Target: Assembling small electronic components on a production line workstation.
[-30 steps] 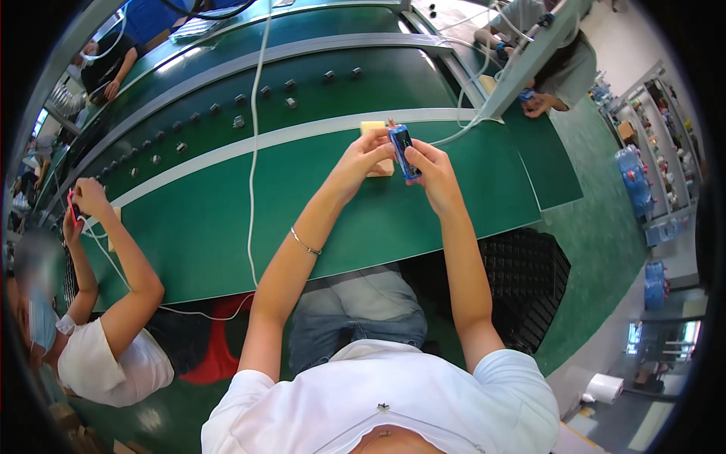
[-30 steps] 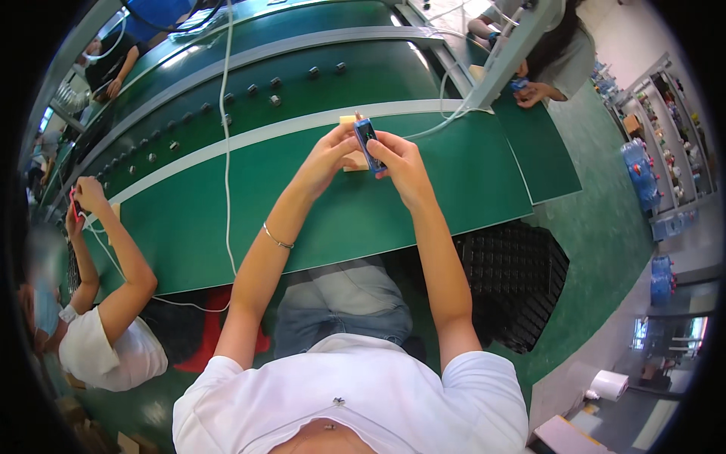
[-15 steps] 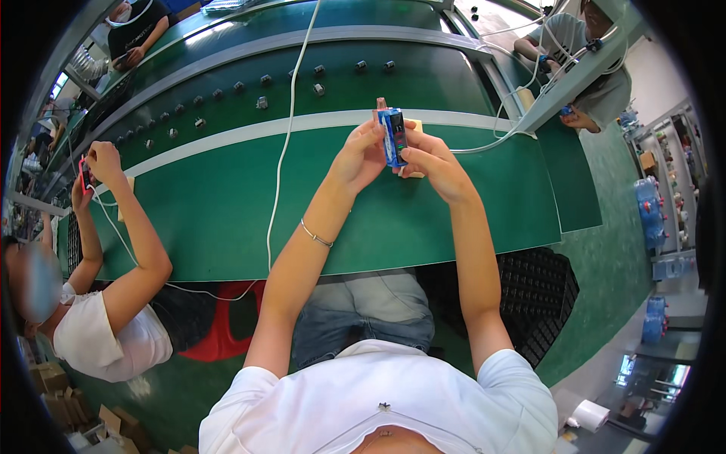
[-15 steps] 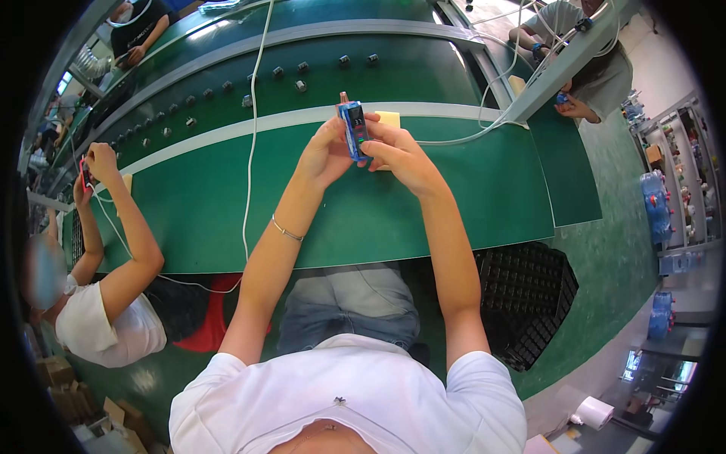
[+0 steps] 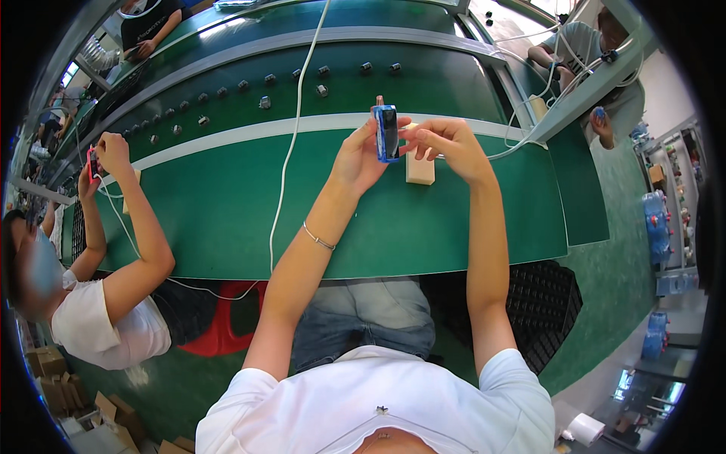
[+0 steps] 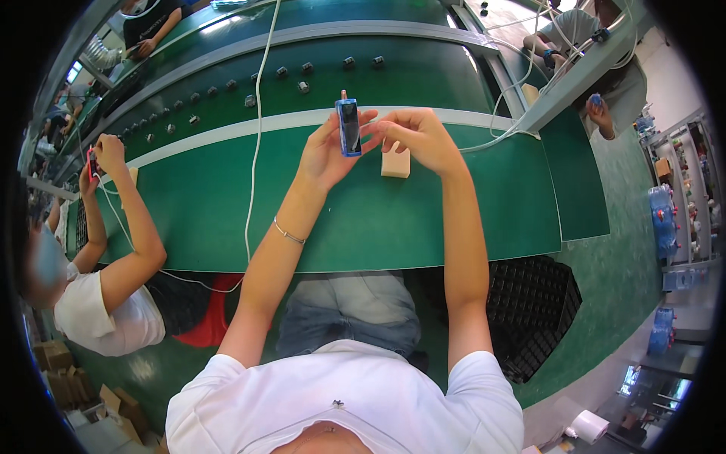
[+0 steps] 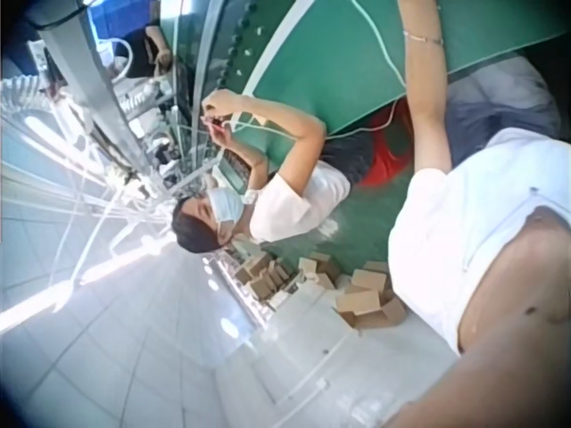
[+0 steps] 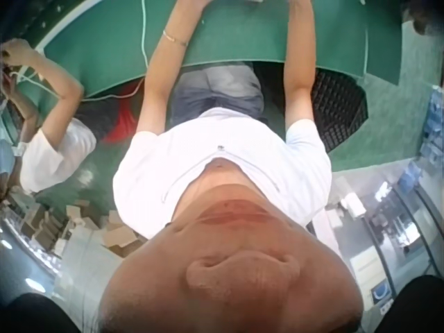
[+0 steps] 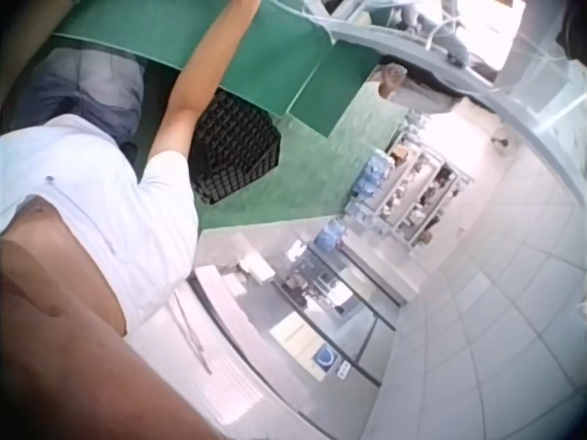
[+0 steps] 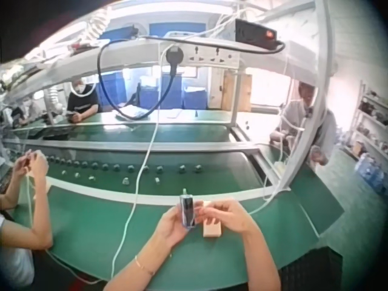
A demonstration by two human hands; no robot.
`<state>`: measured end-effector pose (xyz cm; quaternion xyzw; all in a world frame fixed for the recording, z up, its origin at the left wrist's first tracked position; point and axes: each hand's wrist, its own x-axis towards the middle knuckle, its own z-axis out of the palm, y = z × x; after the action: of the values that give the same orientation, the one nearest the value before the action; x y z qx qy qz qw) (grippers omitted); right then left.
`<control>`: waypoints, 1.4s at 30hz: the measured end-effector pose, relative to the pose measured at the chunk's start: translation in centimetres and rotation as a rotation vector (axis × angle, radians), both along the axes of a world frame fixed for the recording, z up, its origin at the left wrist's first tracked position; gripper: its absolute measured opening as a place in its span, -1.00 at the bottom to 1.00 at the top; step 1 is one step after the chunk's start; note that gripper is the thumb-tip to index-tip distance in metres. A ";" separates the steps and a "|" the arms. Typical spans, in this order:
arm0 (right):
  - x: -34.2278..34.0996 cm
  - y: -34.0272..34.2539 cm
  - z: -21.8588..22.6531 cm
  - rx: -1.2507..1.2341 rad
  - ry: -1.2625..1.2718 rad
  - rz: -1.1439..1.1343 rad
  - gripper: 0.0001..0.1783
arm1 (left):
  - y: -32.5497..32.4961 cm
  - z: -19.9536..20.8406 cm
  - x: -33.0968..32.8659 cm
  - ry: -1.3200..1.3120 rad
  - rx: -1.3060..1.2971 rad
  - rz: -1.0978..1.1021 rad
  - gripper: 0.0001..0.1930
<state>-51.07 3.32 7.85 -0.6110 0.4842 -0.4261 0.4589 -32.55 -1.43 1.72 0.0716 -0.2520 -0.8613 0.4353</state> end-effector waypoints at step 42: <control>2.2 0.2 -5.6 0.215 -0.165 -0.137 -0.81 | 0.1 -2.6 -1.7 -0.525 -0.232 0.487 -0.71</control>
<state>-48.88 3.56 2.24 -0.4869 0.5283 -0.4510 0.5296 -34.25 -1.30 -0.87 0.2980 -0.4267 -0.6504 0.5533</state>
